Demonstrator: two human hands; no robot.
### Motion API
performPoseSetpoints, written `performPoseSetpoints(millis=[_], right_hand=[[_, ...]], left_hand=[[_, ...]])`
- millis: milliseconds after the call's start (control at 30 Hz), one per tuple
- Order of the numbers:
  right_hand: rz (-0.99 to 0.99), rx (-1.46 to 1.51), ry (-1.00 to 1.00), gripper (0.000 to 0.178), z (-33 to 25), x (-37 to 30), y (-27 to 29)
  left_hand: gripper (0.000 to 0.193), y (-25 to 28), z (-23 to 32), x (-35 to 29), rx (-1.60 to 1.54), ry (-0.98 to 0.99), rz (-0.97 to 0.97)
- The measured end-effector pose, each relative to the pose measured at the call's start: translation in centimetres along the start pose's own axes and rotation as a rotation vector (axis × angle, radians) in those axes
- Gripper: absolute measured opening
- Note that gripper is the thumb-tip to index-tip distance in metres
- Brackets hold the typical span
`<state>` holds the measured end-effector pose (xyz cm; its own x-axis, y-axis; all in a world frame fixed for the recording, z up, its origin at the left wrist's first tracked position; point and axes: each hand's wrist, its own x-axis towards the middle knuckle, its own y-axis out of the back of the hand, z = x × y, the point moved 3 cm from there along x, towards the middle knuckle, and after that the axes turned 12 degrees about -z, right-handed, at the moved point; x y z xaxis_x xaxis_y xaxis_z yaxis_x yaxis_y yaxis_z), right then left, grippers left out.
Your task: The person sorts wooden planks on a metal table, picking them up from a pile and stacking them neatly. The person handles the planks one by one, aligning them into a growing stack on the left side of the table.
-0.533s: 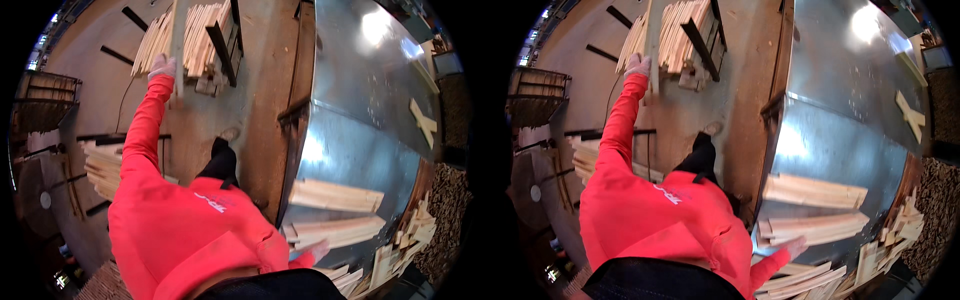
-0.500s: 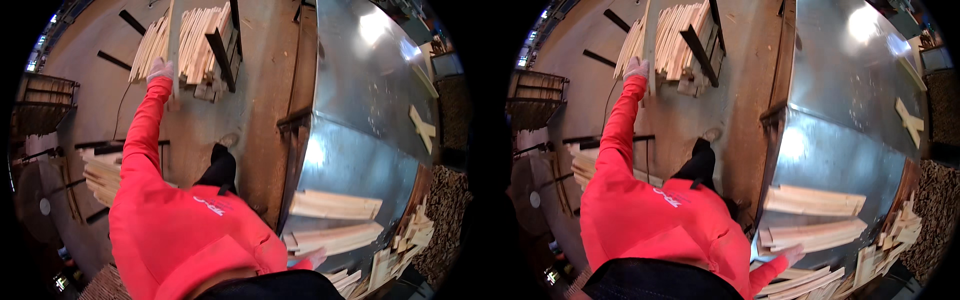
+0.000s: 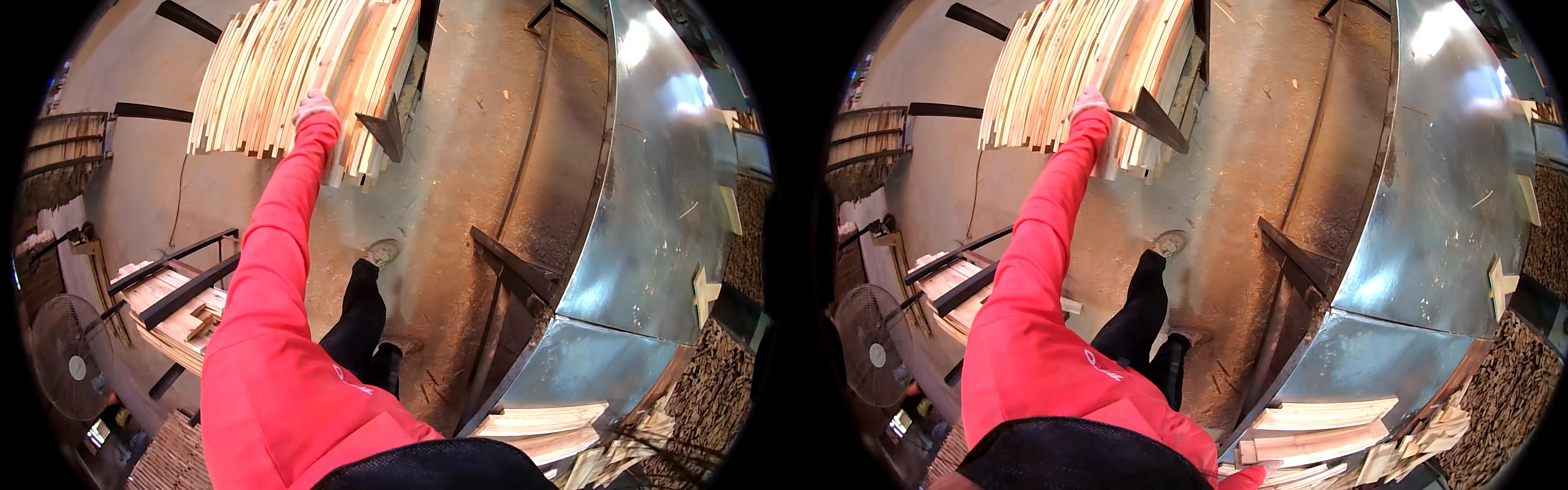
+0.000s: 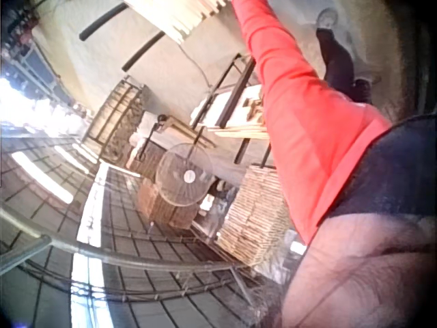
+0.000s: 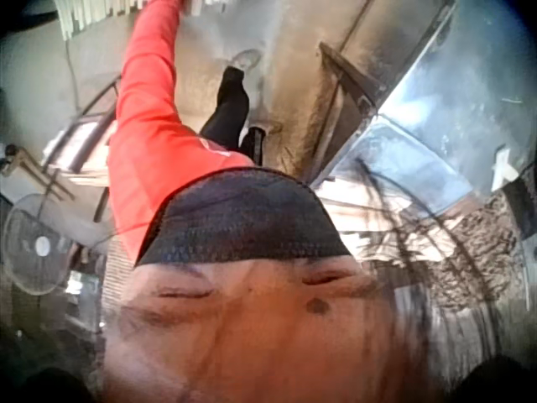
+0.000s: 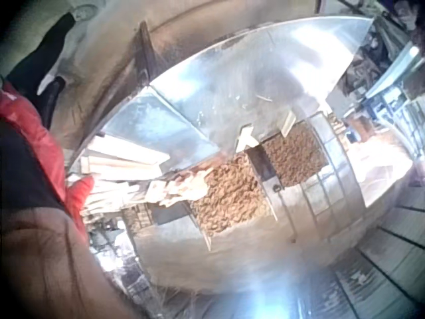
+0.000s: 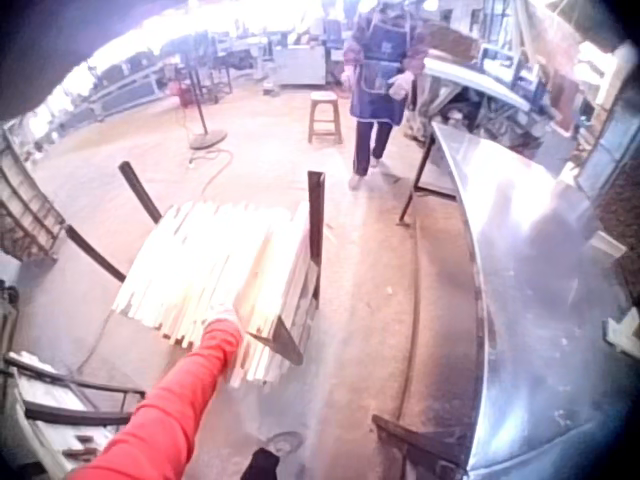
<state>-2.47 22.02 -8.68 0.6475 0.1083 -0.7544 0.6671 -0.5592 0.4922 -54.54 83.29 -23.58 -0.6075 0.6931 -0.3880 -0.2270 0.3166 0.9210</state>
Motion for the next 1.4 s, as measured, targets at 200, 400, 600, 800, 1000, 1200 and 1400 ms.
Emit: performPoseSetpoints(millis=[200,400,600,800,1000,1200,1400], right_hand=[[-0.035,-0.008,0.024,0.078,-2.7,1.1,-1.4],[0.033,0.020,-0.005,0.078,-2.1,1.4,-0.4],[0.101,0.031,-0.024,0.078,-2.2,1.1,1.2],[0.232,0.106,-0.062,0.078,-0.3,-0.5,1.8],[0.212,0.058,-0.050,0.078,-2.8,2.0,4.7],[0.289,0.096,-0.071,0.078,-0.8,-0.1,8.2],[0.419,0.233,-0.033,0.078,1.5,0.4,16.3]], left_hand=[[0.051,3.1,-1.7,0.2,0.009,-0.338,-0.339],[0.034,4.7,-5.9,3.0,-0.999,-0.546,-0.728],[0.017,-8.4,-4.1,9.2,-0.948,-0.879,-0.566],[0.045,-8.6,4.0,5.0,-1.457,-0.351,-0.609],[0.076,-5.9,-4.4,9.2,-0.666,-0.373,-0.454],[0.040,2.4,2.4,0.0,-0.250,-0.638,-0.358],[0.027,1.3,-1.9,1.6,-0.491,-0.698,0.050]])
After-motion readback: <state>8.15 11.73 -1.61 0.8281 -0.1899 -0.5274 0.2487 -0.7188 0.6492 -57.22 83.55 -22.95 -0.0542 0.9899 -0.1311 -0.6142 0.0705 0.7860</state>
